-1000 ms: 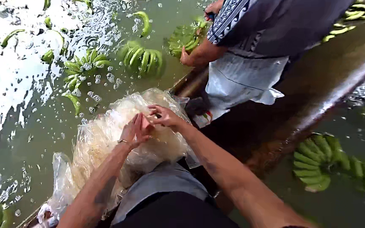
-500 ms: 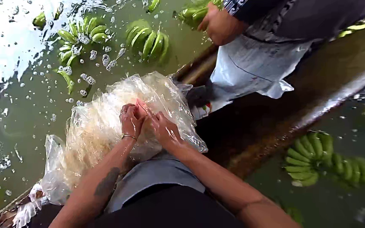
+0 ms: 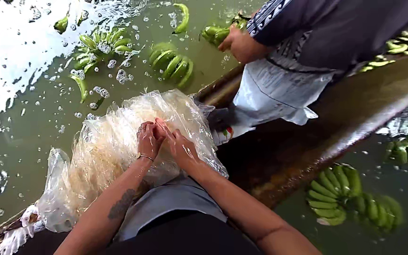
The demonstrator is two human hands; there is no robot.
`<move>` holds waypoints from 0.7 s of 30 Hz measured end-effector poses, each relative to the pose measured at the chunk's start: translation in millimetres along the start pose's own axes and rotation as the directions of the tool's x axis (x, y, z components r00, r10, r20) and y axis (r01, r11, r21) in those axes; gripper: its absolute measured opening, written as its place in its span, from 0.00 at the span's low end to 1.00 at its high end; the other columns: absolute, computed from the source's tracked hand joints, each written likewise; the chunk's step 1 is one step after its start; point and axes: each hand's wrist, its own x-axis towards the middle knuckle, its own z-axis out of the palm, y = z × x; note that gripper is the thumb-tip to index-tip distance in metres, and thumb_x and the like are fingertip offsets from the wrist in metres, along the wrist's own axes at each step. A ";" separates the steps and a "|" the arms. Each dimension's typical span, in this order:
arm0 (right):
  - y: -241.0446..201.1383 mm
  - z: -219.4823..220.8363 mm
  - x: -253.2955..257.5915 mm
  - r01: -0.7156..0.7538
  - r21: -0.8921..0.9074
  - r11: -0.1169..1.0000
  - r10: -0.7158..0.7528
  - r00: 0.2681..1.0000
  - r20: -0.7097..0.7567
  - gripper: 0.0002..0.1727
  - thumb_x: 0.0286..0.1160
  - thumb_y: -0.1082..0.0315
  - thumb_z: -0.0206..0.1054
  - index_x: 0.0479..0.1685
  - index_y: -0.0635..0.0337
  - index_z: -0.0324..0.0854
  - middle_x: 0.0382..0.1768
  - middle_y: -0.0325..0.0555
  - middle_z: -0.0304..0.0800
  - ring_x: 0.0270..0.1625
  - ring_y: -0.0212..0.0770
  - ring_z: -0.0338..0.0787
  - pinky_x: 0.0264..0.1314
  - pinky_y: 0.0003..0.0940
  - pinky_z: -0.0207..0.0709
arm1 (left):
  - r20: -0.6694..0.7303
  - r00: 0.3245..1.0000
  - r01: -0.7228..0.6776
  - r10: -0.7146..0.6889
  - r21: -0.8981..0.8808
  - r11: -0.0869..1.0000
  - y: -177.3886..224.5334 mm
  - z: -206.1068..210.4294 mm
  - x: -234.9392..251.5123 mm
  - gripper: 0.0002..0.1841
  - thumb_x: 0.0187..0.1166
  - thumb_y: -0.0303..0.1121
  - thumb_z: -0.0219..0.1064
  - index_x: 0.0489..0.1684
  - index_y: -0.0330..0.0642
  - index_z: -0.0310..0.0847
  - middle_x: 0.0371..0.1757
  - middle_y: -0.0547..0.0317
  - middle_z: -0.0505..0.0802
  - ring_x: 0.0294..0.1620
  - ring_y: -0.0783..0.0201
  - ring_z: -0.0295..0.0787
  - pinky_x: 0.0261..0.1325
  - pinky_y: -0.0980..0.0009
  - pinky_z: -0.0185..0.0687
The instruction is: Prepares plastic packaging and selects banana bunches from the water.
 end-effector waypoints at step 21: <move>0.6 8.3 -12.1 0.031 0.018 0.999 -0.030 0.997 -0.072 0.30 0.88 0.70 0.56 0.90 0.59 0.64 0.60 0.68 0.85 0.47 0.62 0.93 0.48 0.53 0.88 | 0.001 1.000 -0.027 0.027 -0.029 0.999 -9.6 -3.3 -4.1 0.25 0.67 0.31 0.82 0.60 0.27 0.82 0.73 0.33 0.82 0.74 0.36 0.79 0.75 0.44 0.74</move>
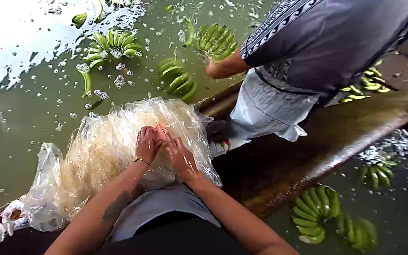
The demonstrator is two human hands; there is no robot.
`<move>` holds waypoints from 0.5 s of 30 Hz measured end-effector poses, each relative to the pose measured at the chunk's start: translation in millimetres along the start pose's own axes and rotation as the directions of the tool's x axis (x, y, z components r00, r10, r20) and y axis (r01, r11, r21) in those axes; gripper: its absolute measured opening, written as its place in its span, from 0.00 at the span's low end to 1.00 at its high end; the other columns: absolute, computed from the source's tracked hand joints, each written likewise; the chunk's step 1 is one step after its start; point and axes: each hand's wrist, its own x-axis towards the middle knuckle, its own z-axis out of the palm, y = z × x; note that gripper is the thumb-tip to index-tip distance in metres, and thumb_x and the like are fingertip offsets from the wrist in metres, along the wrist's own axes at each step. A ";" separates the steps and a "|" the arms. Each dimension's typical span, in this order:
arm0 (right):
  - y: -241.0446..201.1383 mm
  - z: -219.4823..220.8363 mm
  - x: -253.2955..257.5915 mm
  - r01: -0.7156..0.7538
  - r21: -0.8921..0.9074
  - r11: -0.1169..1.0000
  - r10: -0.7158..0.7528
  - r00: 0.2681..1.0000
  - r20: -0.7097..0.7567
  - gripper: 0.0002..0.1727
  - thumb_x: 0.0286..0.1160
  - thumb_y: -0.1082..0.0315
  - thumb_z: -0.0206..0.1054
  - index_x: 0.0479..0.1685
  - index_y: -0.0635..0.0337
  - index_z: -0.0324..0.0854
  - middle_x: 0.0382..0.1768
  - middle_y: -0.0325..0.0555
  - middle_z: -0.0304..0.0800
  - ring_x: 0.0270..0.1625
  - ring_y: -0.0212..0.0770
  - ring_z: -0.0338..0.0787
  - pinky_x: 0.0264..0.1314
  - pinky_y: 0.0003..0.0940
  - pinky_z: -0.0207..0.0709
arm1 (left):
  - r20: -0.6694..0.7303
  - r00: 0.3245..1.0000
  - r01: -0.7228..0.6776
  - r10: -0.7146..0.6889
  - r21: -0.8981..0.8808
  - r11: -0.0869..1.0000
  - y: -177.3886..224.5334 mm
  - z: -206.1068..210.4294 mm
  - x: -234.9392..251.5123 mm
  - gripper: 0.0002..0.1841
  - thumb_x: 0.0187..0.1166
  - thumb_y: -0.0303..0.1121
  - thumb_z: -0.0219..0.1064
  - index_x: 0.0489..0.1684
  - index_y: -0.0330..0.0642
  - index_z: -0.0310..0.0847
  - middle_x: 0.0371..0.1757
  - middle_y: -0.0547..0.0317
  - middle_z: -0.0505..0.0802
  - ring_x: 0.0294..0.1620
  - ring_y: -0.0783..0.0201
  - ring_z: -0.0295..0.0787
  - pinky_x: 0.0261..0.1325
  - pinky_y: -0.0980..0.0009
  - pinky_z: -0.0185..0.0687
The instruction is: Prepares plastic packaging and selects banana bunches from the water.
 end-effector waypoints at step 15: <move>29.9 36.4 1.4 -0.031 -0.009 0.999 0.032 0.985 0.172 0.33 0.92 0.66 0.51 0.95 0.56 0.52 0.75 0.69 0.78 0.60 0.62 0.92 0.61 0.52 0.86 | 0.217 0.959 0.171 -0.182 0.070 0.983 -6.8 -9.9 -3.3 0.42 0.71 0.42 0.79 0.84 0.34 0.65 0.83 0.36 0.73 0.84 0.41 0.69 0.86 0.49 0.63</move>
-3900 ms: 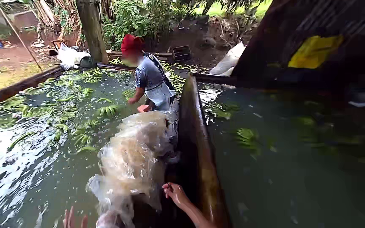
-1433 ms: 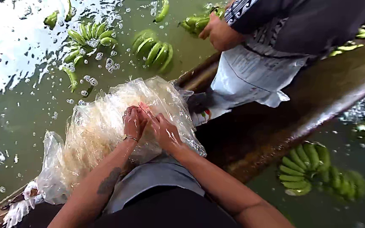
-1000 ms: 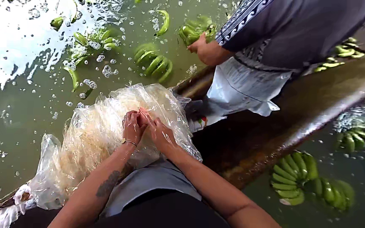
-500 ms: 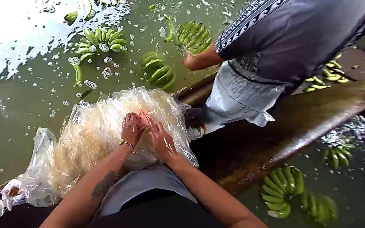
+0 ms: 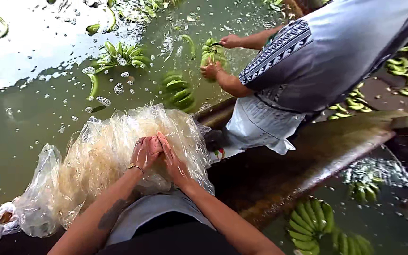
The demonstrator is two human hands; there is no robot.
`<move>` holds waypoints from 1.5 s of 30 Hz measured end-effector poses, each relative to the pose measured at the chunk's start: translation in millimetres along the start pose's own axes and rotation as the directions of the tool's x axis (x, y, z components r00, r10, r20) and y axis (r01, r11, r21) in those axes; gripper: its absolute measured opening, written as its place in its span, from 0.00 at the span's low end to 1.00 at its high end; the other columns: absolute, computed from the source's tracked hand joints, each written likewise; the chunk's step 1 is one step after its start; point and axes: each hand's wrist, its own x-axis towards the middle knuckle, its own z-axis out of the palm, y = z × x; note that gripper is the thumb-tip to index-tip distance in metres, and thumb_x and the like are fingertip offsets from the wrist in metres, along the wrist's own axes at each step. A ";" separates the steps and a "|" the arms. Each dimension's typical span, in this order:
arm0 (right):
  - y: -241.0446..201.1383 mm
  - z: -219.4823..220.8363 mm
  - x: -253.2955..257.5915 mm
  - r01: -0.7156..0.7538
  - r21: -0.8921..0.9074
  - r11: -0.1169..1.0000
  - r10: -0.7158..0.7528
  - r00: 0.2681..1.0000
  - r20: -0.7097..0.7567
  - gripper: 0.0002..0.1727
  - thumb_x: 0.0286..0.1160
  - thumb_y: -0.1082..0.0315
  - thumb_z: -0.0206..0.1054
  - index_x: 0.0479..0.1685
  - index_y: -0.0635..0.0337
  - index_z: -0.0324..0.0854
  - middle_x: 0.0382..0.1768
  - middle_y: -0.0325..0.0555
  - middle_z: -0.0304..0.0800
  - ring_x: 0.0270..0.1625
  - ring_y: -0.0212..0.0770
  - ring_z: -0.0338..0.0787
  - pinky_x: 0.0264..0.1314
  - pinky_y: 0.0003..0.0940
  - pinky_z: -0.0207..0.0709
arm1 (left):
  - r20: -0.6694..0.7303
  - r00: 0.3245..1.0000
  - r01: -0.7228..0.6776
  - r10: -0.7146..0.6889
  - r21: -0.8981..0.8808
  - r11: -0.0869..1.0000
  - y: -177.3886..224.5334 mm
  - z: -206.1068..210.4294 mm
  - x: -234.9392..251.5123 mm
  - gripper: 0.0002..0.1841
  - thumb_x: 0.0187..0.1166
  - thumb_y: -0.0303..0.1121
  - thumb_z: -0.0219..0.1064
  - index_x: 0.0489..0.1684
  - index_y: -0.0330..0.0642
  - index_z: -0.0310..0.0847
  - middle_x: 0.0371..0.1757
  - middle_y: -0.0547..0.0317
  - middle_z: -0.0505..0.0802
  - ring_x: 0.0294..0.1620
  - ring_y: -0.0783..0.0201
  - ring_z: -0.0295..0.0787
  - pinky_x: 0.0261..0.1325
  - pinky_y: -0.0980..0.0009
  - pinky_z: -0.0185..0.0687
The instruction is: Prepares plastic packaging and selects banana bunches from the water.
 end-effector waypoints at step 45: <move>29.8 26.5 5.1 0.202 0.104 0.974 -0.185 0.970 -0.159 0.32 0.84 0.73 0.57 0.90 0.61 0.62 0.79 0.68 0.76 0.72 0.62 0.87 0.72 0.55 0.82 | 0.060 0.993 -0.109 0.105 0.073 0.991 -25.3 1.4 -6.4 0.51 0.71 0.42 0.79 0.94 0.37 0.48 0.89 0.34 0.64 0.90 0.39 0.59 0.91 0.51 0.55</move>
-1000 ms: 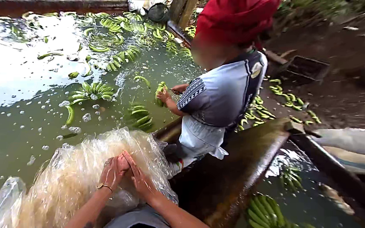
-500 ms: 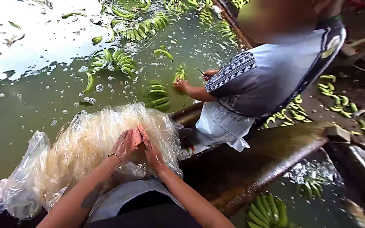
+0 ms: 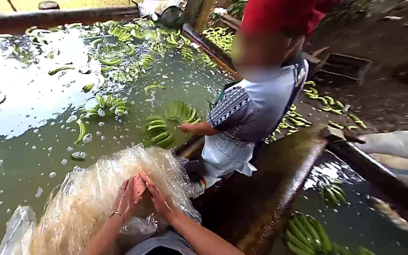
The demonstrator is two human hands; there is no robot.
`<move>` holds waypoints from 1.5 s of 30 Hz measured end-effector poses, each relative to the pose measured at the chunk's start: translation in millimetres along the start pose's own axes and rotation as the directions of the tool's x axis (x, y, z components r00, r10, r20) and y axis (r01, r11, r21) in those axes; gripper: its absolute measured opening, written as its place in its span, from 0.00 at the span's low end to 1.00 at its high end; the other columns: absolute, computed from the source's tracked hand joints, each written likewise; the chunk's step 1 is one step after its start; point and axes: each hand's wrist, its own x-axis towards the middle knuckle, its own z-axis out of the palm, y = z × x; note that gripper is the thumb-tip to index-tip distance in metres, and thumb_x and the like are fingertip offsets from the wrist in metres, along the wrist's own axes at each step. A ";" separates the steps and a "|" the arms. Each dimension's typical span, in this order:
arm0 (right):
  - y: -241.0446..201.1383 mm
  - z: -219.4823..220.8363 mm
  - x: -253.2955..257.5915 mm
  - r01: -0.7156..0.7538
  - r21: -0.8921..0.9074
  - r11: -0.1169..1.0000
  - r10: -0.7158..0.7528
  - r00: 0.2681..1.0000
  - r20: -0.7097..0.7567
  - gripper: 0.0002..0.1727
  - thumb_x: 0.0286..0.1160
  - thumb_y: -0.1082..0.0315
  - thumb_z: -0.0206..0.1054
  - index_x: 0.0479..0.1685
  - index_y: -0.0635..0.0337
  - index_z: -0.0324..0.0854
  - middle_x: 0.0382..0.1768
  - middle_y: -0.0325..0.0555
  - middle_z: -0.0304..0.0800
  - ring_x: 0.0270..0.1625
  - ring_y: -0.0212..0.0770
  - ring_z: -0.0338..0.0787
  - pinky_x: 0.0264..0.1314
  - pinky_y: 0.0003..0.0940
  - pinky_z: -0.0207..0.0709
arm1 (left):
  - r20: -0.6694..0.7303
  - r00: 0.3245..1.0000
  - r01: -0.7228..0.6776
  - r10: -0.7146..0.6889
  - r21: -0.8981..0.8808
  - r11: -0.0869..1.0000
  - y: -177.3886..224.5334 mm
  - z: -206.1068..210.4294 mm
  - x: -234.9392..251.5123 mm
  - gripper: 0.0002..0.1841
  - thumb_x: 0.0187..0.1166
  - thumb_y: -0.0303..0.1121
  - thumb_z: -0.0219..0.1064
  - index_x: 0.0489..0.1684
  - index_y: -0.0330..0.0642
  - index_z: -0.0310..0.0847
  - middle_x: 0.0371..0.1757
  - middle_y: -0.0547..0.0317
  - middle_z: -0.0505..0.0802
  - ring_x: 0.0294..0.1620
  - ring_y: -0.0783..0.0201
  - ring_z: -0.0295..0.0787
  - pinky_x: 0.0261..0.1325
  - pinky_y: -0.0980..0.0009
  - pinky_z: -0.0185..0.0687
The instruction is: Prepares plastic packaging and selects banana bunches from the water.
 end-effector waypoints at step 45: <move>-9.1 -9.6 -1.7 -0.055 0.115 0.992 0.057 0.998 -0.018 0.31 0.86 0.74 0.56 0.90 0.54 0.66 0.78 0.63 0.79 0.75 0.62 0.84 0.77 0.57 0.77 | -0.133 0.980 -0.148 0.146 -0.008 0.989 -23.8 23.8 -3.2 0.38 0.70 0.42 0.79 0.85 0.45 0.72 0.87 0.26 0.66 0.85 0.30 0.65 0.85 0.42 0.63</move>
